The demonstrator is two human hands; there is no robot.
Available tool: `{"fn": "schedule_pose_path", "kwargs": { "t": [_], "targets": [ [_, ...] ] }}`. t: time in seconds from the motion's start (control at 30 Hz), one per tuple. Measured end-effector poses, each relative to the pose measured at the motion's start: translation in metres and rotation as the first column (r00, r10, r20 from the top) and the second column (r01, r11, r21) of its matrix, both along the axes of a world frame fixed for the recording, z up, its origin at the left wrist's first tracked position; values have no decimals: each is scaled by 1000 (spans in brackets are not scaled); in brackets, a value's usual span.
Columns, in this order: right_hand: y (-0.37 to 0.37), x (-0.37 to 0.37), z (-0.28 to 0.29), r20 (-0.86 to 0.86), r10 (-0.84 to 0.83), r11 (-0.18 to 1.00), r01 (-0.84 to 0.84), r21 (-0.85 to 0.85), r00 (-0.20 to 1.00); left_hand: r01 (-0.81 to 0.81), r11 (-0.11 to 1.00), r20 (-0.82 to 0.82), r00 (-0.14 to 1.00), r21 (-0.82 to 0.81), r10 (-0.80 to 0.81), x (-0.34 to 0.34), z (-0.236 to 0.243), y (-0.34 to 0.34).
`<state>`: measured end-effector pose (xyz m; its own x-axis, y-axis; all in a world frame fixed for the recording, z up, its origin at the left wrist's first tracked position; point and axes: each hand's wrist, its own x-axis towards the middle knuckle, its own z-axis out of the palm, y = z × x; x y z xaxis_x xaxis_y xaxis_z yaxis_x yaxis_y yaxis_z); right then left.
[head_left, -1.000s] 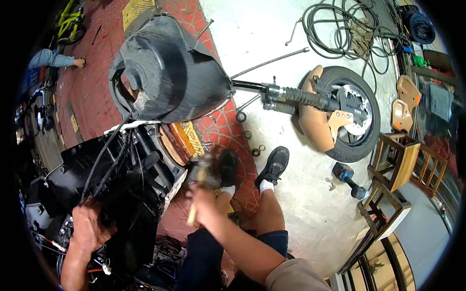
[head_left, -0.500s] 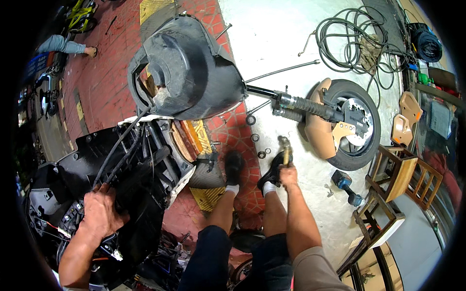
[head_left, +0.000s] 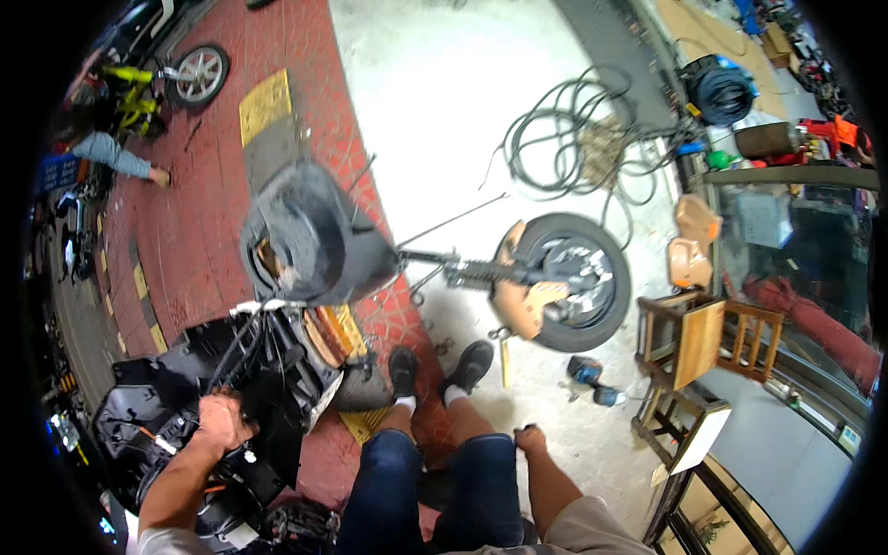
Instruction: The person disassembles and removes plastic fairing panels from a motorcycle using an electric drill and then uses a hammer and punch tool to tap on engine components.
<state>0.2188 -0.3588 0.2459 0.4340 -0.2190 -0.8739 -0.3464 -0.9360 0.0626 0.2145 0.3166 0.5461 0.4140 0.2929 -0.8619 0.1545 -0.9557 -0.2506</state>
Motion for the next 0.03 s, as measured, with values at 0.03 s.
{"fn": "schedule_pose_path", "kwargs": {
  "t": [0.03],
  "targets": [
    [-1, 5, 23, 24, 58, 993, -60, 100, 998, -12, 1000, 27, 1000, -14, 12, -9, -2, 6]
  ]
}}
